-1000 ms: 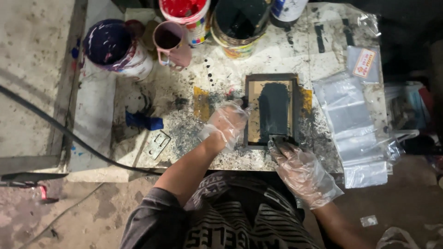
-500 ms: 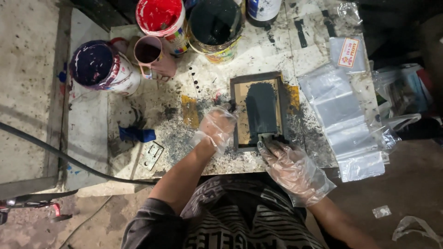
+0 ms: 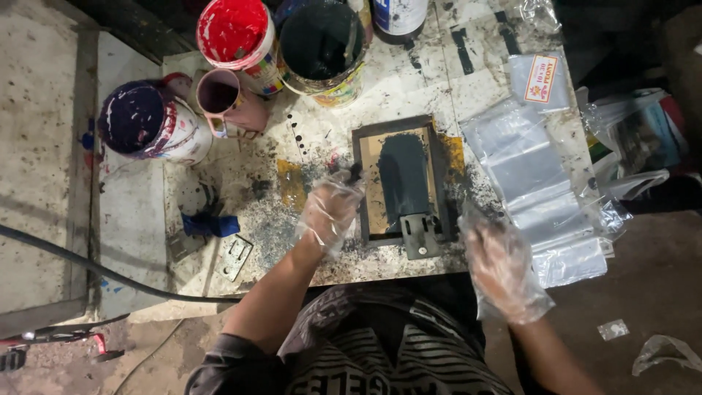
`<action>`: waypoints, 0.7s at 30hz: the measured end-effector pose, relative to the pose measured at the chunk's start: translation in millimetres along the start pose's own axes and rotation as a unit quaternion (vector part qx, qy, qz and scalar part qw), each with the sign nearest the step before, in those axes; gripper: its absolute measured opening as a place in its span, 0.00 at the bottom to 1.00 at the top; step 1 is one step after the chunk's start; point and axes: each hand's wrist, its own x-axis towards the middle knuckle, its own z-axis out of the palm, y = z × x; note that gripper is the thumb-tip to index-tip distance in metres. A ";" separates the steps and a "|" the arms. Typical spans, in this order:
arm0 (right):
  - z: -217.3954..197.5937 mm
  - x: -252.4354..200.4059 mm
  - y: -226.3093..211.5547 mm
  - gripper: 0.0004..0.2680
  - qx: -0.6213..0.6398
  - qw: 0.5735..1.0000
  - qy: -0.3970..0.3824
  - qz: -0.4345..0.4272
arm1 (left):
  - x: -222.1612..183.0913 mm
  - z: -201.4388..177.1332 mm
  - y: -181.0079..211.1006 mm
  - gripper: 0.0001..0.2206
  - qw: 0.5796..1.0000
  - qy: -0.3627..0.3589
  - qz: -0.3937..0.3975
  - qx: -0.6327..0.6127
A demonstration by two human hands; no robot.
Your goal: Manually screen printing designs onto small plastic bags using ink and a squeegee.
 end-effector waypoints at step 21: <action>140.5 -25.8 30.9 0.14 -0.872 0.374 0.242 -0.205 | 2.7 22.4 6.5 0.25 0.998 0.041 -0.024 0.041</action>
